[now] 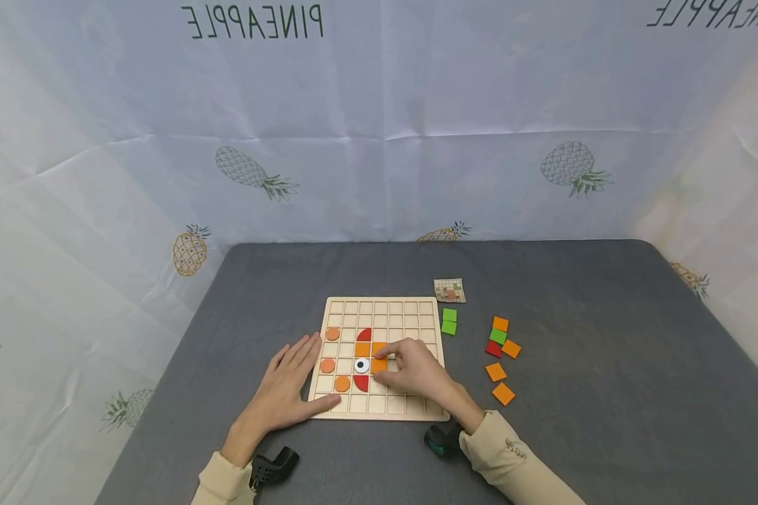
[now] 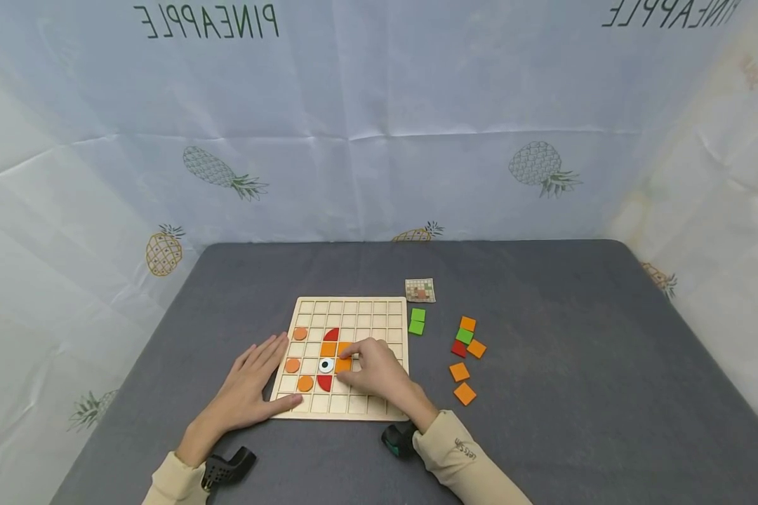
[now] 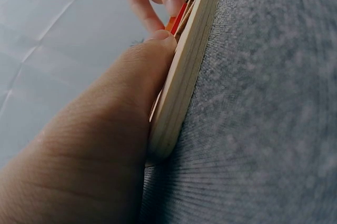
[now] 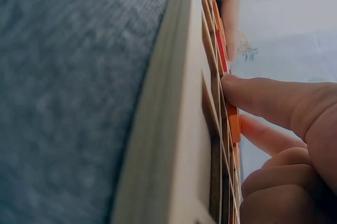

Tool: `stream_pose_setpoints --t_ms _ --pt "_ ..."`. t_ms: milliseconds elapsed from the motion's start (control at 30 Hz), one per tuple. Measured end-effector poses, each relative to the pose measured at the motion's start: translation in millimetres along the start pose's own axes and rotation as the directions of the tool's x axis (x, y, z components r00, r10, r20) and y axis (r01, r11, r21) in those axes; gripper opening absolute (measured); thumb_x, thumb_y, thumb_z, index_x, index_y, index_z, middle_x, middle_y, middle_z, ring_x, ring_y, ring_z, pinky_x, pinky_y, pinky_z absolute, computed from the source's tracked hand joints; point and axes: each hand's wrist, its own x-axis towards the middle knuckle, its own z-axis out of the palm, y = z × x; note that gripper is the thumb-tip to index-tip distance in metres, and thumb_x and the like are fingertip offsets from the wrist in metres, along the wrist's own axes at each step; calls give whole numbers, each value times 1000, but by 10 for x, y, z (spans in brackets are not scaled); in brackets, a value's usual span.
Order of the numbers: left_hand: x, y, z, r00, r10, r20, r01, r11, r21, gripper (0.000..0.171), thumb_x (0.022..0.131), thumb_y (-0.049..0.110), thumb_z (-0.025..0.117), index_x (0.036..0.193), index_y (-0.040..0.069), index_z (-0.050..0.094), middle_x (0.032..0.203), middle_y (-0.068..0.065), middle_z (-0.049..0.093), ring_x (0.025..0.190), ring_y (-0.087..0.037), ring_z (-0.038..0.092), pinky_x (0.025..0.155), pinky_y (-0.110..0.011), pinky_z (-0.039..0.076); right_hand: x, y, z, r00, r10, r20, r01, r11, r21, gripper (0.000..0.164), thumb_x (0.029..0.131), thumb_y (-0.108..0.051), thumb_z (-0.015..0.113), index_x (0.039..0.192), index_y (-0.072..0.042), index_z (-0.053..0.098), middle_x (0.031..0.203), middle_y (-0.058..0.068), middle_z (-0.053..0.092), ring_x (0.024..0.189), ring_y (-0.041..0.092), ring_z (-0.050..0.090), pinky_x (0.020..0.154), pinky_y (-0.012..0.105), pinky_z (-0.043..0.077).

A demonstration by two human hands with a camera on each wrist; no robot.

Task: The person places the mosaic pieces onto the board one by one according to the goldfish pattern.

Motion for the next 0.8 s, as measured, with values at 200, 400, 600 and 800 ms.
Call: stream_pose_setpoints --t_ms 200,400,600,800 --pt "4 4 -8 1000 -1 -4 1 1000 -4 107 83 69 67 162 7 29 169 -10 31 157 -33 30 124 -60 21 -1 -13 -34 1000 10 -9 -10 1000 -4 29 85 -15 81 111 -4 78 48 -10 28 43 6 19 43 20 15" --pt "3 6 -13 1000 2 -6 -2 1000 5 107 83 69 67 161 7 30 169 -10 32 156 -33 31 124 -59 21 3 3 -50 1000 10 -12 -10 1000 -7 24 86 -13 80 107 -2 79 48 -9 29 43 5 19 43 19 16" --pt "3 5 -11 1000 2 -6 -2 1000 6 107 83 70 67 161 7 30 169 -10 31 156 -33 31 124 -59 21 10 23 -37 1000 -1 -18 1 1000 -13 24 87 -14 80 108 -3 79 48 -10 30 42 4 20 42 19 16" --pt "3 10 -17 1000 2 -6 -2 1000 2 107 83 69 68 161 6 30 169 -10 31 156 -33 31 124 -60 21 13 18 -37 1000 21 -17 -21 1000 -3 24 87 -16 81 108 -4 79 49 -9 31 42 6 21 42 20 16"
